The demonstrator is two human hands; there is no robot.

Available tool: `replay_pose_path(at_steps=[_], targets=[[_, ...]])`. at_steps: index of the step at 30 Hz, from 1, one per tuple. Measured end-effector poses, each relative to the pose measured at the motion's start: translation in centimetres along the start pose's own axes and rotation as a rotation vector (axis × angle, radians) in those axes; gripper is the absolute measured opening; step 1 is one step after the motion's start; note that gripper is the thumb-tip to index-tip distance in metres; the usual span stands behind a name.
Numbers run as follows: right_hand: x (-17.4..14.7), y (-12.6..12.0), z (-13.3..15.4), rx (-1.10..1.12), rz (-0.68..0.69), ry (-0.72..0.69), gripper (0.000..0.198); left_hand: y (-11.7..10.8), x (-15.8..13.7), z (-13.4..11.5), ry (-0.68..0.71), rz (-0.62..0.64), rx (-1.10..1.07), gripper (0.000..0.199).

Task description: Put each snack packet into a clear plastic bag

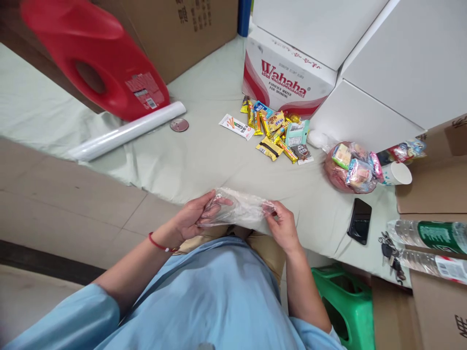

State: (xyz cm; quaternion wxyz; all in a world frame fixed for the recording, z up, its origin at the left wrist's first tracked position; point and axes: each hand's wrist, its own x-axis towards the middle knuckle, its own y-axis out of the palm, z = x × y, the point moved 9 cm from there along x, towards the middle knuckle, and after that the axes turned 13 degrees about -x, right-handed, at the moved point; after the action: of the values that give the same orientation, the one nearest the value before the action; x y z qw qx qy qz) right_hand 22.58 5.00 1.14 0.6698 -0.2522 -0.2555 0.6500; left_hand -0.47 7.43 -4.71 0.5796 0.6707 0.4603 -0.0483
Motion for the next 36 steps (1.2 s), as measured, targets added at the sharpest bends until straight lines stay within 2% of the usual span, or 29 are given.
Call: replay_pose_path(at_steps=[3,7,12,17,20,22,23,25,28,32,34,36], targets=[[-0.1,-1.9,1.0,-0.135,-0.081,-0.123,0.015,-0.7,-0.6,-0.3,-0.005,0.011,0.105,0.057],[-0.7,-2.3,2.2,-0.198,-0.151,-0.211,0.015,-0.9,-0.9,-0.7,0.038,0.009,0.080,0.057],[-0.9,-2.0,1.9,-0.136,-0.159,-0.160,0.014,-0.2,-0.8,-0.9,0.038,0.065,-0.138,0.047],[-0.9,-1.3,-0.4,0.024,-0.126,0.018,0.016,0.2,-1.1,-0.7,0.002,0.078,-0.257,0.045],[-0.9,0.4,-1.4,0.137,-0.049,0.088,0.035,0.6,-1.3,-0.3,-0.027,0.091,-0.291,0.044],[-0.8,1.0,-1.2,0.120,-0.051,0.072,0.053,1.1,-1.4,0.1,-0.054,0.120,-0.285,0.045],[-0.6,1.1,-0.8,0.095,-0.069,0.042,0.054,1.3,-1.4,0.4,-0.067,0.136,-0.266,0.047],[-0.3,1.1,0.3,0.062,-0.083,-0.047,0.038,1.5,-1.3,0.7,-0.070,0.159,-0.189,0.053],[0.1,1.2,1.8,0.082,-0.029,-0.146,0.024,0.8,-1.0,0.0,0.080,0.099,0.038,0.064],[0.5,0.3,2.4,0.077,0.000,-0.172,0.021,-0.4,-1.4,-3.2,0.502,-0.153,0.618,0.067],[0.5,0.0,2.5,0.047,0.036,-0.178,0.021,0.4,-2.3,-4.5,0.710,-0.240,0.914,0.071],[0.4,0.1,2.6,0.021,0.095,-0.188,0.021,2.3,-3.1,-5.0,0.886,-0.206,1.115,0.074]])
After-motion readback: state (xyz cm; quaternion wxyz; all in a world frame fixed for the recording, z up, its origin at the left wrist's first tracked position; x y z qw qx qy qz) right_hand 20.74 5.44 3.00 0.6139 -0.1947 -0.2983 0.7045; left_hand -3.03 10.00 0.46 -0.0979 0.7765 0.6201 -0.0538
